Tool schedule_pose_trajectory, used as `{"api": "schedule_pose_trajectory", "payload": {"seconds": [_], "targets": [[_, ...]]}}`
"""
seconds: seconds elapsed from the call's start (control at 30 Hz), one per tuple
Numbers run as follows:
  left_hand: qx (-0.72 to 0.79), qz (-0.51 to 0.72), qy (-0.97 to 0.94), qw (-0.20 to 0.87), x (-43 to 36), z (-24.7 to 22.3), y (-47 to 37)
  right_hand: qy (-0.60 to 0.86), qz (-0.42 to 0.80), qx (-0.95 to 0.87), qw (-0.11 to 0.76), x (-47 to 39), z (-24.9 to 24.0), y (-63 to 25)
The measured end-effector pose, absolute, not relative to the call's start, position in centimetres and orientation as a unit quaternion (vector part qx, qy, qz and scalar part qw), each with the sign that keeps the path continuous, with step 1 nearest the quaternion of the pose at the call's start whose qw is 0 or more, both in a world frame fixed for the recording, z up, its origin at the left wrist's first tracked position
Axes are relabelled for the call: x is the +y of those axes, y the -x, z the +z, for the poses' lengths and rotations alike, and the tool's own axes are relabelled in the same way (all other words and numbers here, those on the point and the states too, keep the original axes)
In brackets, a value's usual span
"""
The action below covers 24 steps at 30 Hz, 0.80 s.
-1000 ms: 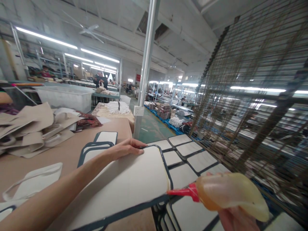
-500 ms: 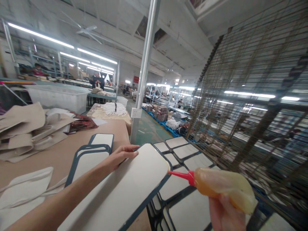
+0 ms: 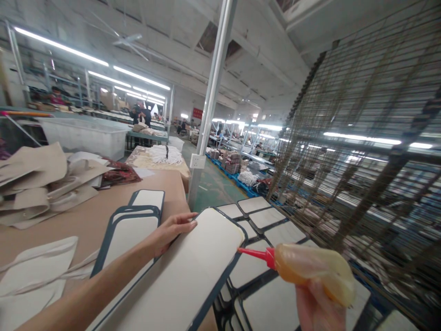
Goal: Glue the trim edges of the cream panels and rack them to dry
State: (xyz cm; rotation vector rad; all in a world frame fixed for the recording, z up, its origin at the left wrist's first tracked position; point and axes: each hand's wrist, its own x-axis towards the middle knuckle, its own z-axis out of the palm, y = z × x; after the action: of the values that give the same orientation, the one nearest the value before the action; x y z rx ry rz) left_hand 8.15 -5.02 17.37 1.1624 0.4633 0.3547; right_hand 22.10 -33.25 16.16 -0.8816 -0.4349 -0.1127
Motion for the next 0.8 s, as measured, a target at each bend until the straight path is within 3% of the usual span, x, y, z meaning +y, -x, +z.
{"api": "schedule_pose_trajectory", "payload": {"seconds": [0.8], "targets": [[0.23, 0.145, -0.562, 0.781, -3.8, 16.0, -7.5, 0.514, 0.045, -0.187, 0.836, -31.5, 15.7, -19.8]]}}
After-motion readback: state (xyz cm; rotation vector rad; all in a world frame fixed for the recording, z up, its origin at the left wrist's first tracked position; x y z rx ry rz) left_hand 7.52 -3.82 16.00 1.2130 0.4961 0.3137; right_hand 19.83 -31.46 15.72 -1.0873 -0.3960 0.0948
